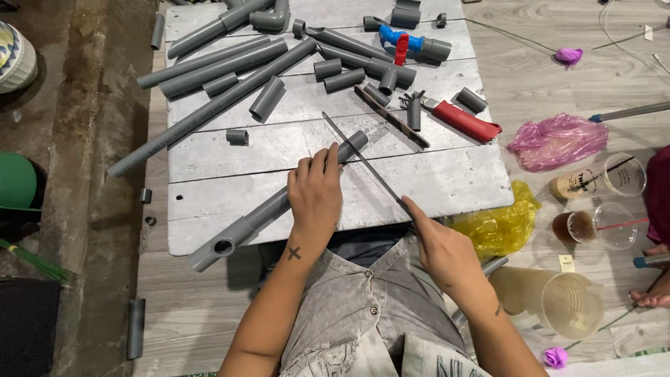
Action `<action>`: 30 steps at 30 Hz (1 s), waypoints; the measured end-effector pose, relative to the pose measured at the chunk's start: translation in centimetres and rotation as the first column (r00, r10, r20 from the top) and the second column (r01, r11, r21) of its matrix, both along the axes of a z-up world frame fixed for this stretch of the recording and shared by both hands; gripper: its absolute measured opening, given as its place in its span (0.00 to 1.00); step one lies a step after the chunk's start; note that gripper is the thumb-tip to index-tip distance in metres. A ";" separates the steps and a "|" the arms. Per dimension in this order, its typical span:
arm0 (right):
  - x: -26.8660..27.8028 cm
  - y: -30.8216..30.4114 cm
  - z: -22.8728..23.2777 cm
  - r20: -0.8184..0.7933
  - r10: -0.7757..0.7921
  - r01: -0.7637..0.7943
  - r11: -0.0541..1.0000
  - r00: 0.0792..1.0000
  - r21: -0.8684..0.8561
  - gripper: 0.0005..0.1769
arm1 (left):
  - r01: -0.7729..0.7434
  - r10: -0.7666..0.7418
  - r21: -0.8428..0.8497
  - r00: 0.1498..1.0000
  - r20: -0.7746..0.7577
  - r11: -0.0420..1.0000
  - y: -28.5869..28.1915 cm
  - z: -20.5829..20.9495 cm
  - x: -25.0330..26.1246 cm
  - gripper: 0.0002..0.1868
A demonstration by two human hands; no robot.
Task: Cutting a PVC pipe using a hacksaw blade
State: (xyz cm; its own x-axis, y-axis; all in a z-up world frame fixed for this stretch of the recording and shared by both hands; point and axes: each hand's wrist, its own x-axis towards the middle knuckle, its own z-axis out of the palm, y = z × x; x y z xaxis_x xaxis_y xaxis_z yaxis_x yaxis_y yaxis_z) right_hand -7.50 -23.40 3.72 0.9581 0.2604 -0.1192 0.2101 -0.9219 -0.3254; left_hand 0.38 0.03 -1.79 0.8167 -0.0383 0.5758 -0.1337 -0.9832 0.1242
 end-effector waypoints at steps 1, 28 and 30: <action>0.4 0.4 -0.2 0.001 -0.001 0.001 1.000 1.000 -0.001 0.33 | 0.001 -0.001 -0.001 1.000 0.001 1.000 0.1 0.2 -0.1 0.20; 1.0 0.3 -2.9 0.489 0.152 -0.153 0.987 0.859 -0.038 0.30 | 0.019 -0.020 -0.012 0.998 -0.056 1.000 -0.1 2.7 -0.5 0.18; 0.4 0.4 -3.0 0.474 0.161 -0.144 0.987 0.866 -0.072 0.31 | -0.009 0.008 -0.027 0.998 -0.058 1.000 -0.2 2.8 -0.5 0.16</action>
